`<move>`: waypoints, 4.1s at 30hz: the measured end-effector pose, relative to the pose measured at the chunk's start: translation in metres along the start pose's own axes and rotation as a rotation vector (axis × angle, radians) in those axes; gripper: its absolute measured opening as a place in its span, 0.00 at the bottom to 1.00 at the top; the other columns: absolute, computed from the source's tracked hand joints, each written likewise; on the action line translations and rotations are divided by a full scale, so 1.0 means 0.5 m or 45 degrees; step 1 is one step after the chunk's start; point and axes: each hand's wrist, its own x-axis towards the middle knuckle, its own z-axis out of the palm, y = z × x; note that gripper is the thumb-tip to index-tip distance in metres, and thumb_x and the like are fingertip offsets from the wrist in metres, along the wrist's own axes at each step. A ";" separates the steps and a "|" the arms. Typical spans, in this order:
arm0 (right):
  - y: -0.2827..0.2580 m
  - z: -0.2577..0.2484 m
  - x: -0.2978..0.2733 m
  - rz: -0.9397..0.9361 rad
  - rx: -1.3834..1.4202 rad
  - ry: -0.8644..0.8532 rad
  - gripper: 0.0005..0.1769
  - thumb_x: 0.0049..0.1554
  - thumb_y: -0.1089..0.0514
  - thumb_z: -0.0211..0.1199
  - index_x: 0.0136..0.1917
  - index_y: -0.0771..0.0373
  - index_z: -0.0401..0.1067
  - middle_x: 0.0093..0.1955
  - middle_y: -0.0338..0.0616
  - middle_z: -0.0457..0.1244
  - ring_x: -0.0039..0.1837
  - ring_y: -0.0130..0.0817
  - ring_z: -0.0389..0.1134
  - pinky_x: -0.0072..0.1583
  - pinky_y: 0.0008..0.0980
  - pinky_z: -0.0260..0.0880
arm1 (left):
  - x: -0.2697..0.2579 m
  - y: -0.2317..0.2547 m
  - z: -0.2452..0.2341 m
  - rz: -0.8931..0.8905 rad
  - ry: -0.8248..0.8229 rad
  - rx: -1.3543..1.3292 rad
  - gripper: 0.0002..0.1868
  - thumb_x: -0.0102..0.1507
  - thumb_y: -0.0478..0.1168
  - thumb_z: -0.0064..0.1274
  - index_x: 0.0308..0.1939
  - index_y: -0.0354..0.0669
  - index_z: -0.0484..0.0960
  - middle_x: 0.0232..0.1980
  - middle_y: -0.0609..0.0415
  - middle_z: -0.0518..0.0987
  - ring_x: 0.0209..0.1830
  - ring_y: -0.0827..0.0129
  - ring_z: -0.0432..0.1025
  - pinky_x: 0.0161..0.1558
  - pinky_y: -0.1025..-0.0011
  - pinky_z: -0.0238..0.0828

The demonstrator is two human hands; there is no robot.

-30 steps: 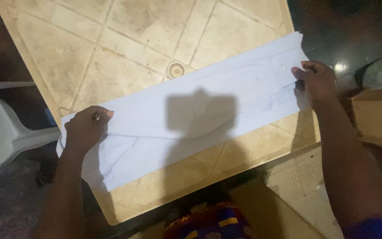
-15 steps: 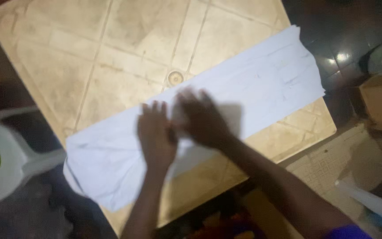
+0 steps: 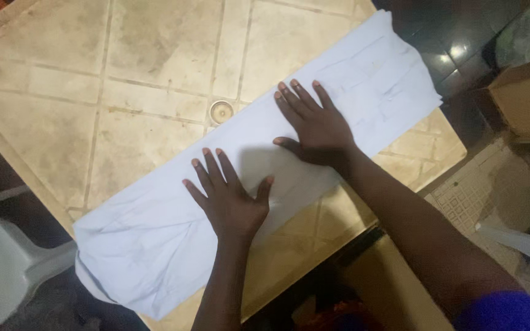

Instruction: The person folds a white shirt on a table, smoothing the fabric, folding the sleeves inward, and then folding the body of the shirt into a square.

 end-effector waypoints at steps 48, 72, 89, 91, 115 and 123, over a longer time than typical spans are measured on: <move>0.268 -0.016 -0.013 0.164 -0.115 -0.061 0.52 0.61 0.24 0.44 0.84 0.60 0.44 0.87 0.52 0.39 0.87 0.48 0.32 0.81 0.57 0.26 | 0.074 0.119 0.083 -0.022 -0.093 0.210 0.56 0.64 0.78 0.29 0.78 0.34 0.48 0.82 0.37 0.47 0.83 0.49 0.37 0.75 0.42 0.24; 0.092 -0.026 -0.009 -0.313 0.100 0.001 0.52 0.54 0.26 0.57 0.78 0.63 0.55 0.81 0.54 0.51 0.84 0.52 0.48 0.81 0.61 0.38 | 0.072 0.120 0.071 -0.004 0.060 0.020 0.55 0.64 0.76 0.37 0.76 0.31 0.55 0.80 0.34 0.54 0.82 0.46 0.42 0.76 0.41 0.28; 0.042 -0.009 0.019 -0.036 0.002 0.043 0.48 0.56 0.35 0.60 0.77 0.67 0.55 0.80 0.58 0.50 0.83 0.50 0.47 0.78 0.65 0.37 | 0.073 0.115 0.062 0.037 0.182 -0.069 0.51 0.59 0.65 0.48 0.75 0.32 0.58 0.78 0.35 0.56 0.81 0.44 0.47 0.75 0.38 0.34; -0.012 0.011 0.008 -0.164 0.066 0.081 0.45 0.57 0.37 0.59 0.77 0.67 0.55 0.80 0.58 0.50 0.82 0.52 0.46 0.78 0.63 0.37 | 0.062 0.118 0.069 0.055 0.207 -0.054 0.49 0.57 0.60 0.49 0.75 0.33 0.59 0.78 0.35 0.57 0.81 0.45 0.48 0.76 0.38 0.34; -0.049 0.029 0.018 -0.024 -0.099 0.006 0.44 0.66 0.34 0.42 0.82 0.68 0.47 0.85 0.56 0.44 0.85 0.49 0.40 0.80 0.55 0.35 | -0.081 -0.316 -0.061 -0.406 0.171 0.399 0.41 0.72 0.60 0.33 0.81 0.36 0.52 0.83 0.32 0.49 0.84 0.42 0.43 0.77 0.36 0.30; -0.050 0.035 0.022 -0.026 -0.165 0.006 0.45 0.66 0.34 0.40 0.82 0.70 0.46 0.85 0.58 0.43 0.86 0.51 0.39 0.80 0.54 0.32 | -0.021 -0.211 -0.030 -0.089 0.420 -0.167 0.46 0.68 0.61 0.44 0.78 0.28 0.55 0.79 0.30 0.58 0.81 0.42 0.52 0.76 0.39 0.41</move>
